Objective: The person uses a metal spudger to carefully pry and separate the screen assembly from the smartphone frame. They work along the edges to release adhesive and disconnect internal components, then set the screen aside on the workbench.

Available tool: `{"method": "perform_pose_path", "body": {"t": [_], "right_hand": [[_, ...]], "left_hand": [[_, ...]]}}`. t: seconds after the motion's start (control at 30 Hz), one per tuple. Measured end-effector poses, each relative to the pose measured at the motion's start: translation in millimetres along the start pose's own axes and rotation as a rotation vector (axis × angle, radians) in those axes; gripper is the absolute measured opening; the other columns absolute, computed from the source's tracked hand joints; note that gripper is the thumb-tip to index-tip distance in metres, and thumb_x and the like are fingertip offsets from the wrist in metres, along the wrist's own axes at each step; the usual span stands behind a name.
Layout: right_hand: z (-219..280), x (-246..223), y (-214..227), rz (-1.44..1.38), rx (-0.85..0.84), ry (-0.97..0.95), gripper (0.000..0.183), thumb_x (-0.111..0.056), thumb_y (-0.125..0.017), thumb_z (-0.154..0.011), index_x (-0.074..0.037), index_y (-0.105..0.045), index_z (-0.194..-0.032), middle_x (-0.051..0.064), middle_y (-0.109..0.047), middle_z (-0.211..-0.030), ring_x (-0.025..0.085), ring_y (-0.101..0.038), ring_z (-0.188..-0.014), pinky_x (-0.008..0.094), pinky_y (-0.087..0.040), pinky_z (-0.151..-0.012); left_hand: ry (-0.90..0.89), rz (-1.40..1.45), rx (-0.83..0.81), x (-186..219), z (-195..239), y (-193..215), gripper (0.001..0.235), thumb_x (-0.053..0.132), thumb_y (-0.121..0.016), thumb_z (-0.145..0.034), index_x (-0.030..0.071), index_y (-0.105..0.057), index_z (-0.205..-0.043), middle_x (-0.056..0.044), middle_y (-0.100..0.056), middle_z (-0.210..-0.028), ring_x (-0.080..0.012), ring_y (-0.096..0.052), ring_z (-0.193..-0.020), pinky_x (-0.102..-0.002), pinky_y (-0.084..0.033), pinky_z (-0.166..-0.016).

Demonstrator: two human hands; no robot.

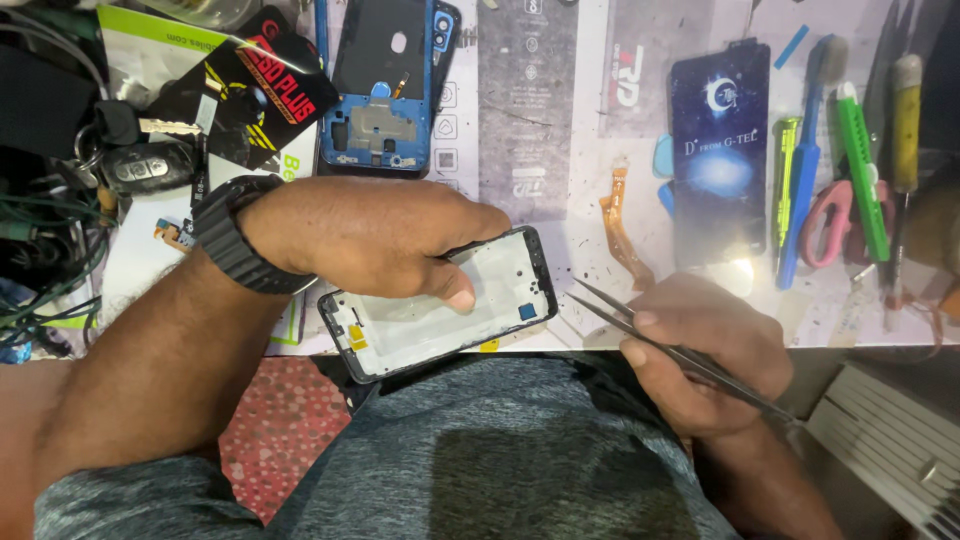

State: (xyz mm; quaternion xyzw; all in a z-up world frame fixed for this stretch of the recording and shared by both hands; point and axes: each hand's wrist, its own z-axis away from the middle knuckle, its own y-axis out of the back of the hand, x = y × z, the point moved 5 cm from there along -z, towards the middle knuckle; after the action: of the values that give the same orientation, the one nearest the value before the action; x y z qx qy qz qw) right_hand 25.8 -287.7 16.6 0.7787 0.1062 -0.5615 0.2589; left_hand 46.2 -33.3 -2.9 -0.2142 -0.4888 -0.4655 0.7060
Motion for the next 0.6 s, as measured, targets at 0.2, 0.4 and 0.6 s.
{"method": "perform_pose_path", "body": {"t": [0.2,0.4,0.6], "right_hand": [[-4.6,-4.8,-7.2,0.076,0.001,0.079,0.029,0.010,-0.073,-0.081,0.000,-0.064,-0.107,0.016,-0.070,-0.093,0.021,-0.071,-0.077,0.030,-0.053,-0.061],[-9.4,-11.0,-5.2,0.148,-0.026,0.092,0.028,0.008,-0.078,-0.080,-0.002,-0.067,-0.104,0.016,-0.071,-0.095,0.023,-0.072,-0.081,0.030,-0.056,-0.065],[-12.7,-11.1,-5.3,0.150,-0.056,0.107,0.026,0.005,-0.080,-0.075,0.001,-0.067,-0.098,0.022,-0.071,-0.099,0.027,-0.073,-0.083,0.032,-0.057,-0.069]], "left_hand": [[0.097,0.014,-0.038,-2.9,-1.4,-3.0,0.042,0.029,-0.070,-0.085,0.006,-0.063,-0.120,-0.012,-0.075,-0.088,-0.0223,-0.074,-0.081,-0.038,-0.056,-0.070],[0.034,0.017,-0.024,1.3,-0.9,-1.7,0.042,0.030,-0.071,-0.086,0.005,-0.063,-0.119,-0.012,-0.074,-0.089,-0.0229,-0.074,-0.082,-0.038,-0.056,-0.071],[0.118,-0.061,-0.017,6.5,-1.3,-2.8,0.045,0.030,-0.071,-0.083,0.009,-0.063,-0.122,-0.014,-0.073,-0.084,-0.0276,-0.074,-0.078,-0.042,-0.054,-0.070]]}}
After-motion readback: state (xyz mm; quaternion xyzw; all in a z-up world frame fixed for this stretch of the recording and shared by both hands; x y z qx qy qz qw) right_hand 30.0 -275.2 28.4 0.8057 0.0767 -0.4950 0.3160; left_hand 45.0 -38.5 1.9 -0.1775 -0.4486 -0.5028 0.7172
